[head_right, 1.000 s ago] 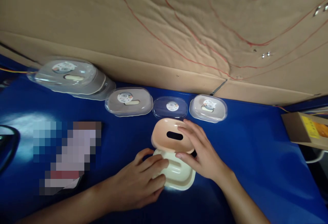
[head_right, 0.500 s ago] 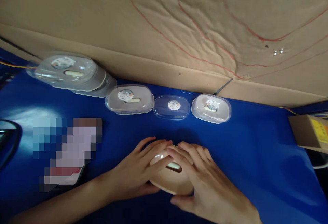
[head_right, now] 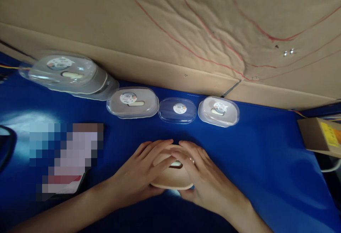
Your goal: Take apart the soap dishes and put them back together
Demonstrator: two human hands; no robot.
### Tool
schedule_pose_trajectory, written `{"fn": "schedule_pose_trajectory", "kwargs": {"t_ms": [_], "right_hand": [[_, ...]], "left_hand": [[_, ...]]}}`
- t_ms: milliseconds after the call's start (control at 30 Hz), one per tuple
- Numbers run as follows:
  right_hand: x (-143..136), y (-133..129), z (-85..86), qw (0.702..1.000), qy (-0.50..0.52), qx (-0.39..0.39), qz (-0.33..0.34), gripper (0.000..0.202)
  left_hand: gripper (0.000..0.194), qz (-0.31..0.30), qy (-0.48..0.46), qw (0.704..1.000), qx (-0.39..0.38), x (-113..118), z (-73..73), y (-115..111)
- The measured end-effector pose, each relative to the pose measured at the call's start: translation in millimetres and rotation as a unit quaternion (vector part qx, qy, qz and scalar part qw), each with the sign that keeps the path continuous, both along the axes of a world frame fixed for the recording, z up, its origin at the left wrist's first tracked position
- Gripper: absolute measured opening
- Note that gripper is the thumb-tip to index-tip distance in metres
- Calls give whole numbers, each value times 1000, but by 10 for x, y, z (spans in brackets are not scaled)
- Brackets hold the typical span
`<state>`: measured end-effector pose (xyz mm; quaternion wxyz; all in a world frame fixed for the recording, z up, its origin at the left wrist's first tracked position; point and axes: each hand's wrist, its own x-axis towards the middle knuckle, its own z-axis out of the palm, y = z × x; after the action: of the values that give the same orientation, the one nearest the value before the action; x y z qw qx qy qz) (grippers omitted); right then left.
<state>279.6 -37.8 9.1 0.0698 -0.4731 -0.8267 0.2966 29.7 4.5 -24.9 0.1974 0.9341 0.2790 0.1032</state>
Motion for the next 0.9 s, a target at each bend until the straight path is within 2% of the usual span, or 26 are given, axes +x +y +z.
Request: {"fn": "schedule_pose_trajectory", "kwargs": {"t_ms": [233,333,567,733,800,900], "right_hand": [[4,35,-241,994,20,107,14,75],[11,53,-312,992,41,116,-1,74],[51,102,-429,990,92,90,-57,89],[96,146,-441,994,77,69,-44,93],[123,183,-444,992,85,82,-46,84],[151,264,-466,985,86,115,-90,69]], "left_hand": [[74,53,16,997,53,-32,55,34],[74,65,18,995,70,-44,70,59],[61,85,-17,991,101,-72,85,110],[58,87,-7,995,54,-73,42,133],[58,89,-3,996,21,-79,31,147],[56,88,11,996,-8,-92,45,169]]}}
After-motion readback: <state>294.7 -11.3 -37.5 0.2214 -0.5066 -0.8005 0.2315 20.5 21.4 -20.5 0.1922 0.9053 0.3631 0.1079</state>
